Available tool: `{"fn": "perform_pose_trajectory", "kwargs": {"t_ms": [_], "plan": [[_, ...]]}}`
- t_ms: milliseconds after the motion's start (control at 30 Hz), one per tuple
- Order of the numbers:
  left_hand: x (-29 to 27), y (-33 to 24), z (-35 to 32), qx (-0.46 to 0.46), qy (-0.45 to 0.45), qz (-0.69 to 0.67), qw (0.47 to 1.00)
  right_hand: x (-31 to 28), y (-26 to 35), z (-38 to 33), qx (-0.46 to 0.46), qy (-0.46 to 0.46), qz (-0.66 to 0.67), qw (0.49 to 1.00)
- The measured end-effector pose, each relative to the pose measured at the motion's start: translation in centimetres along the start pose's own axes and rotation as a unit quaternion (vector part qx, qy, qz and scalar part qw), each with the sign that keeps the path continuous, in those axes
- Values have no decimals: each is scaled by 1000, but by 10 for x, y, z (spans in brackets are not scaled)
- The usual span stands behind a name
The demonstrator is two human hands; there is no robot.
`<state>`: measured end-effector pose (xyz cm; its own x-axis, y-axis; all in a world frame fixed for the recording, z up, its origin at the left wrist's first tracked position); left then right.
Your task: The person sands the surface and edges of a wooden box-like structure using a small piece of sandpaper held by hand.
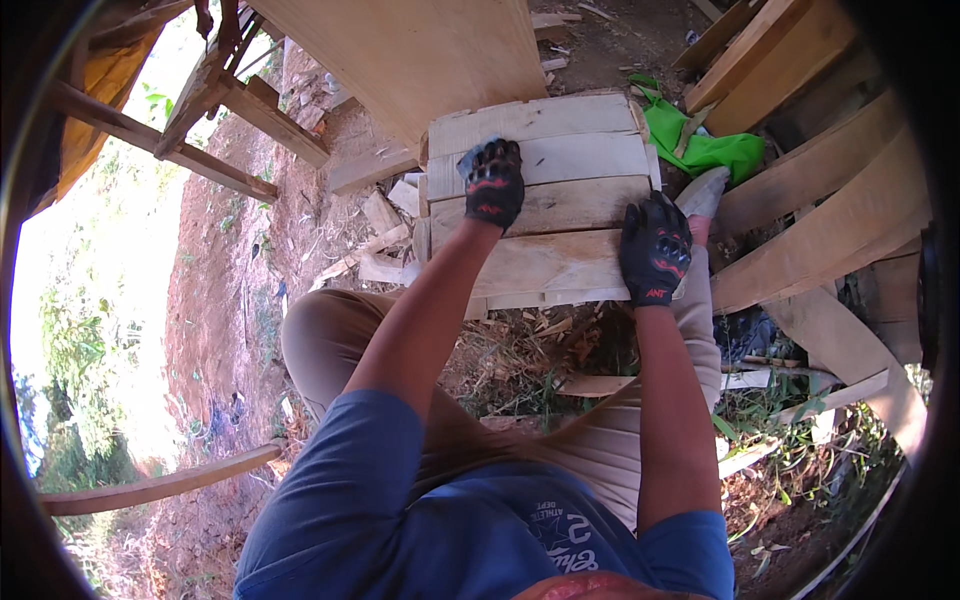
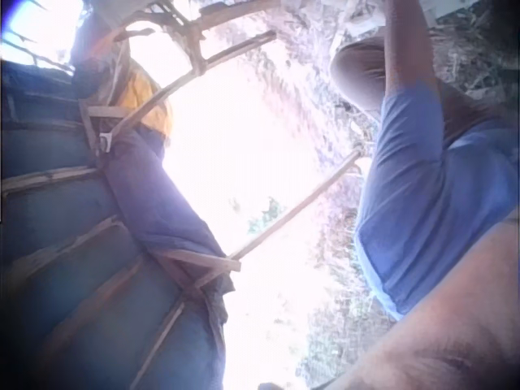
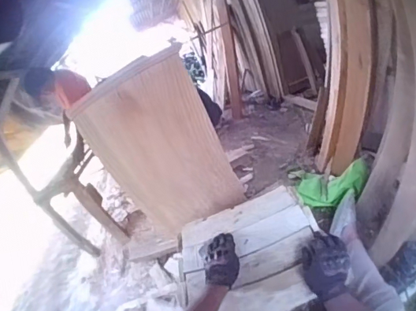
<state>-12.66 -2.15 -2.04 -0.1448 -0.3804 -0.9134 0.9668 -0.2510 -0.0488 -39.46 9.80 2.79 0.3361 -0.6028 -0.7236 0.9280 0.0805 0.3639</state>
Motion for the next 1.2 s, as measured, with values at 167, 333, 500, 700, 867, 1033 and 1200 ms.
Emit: {"fn": "perform_pose_trajectory", "kwargs": {"t_ms": [167,333,500,700,867,1033,1200], "plan": [[-19,7,-48,-35,92,-82,992,-1,1,-2,-3,-12,1,1000],[-12,23,-19,-108,53,27,992,-1,-1,-4,-21,-39,18,999],[15,67,46,-197,64,29,978,4,-5,-3,6,-22,17,1000],[30,102,68,-65,84,-56,993,5,-6,-2,20,-10,17,1000],[23,88,46,-33,111,-52,992,4,-6,-3,31,-1,3,1000],[-16,43,4,-16,151,-94,984,3,-6,-2,33,2,3,999],[-39,27,-18,-46,173,-87,980,-1,-5,-1,13,-24,11,1000]]}}
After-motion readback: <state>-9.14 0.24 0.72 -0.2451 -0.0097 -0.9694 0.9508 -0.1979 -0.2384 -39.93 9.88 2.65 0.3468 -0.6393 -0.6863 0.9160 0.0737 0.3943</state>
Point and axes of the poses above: each hand's wrist, its own z-axis towards the middle knuckle, its own x-axis out of the palm, y = z × x, the point moved 5 cm from there along z, towards the middle knuckle, and after that the axes turned 6 degrees about z, right-handed, at the moved point
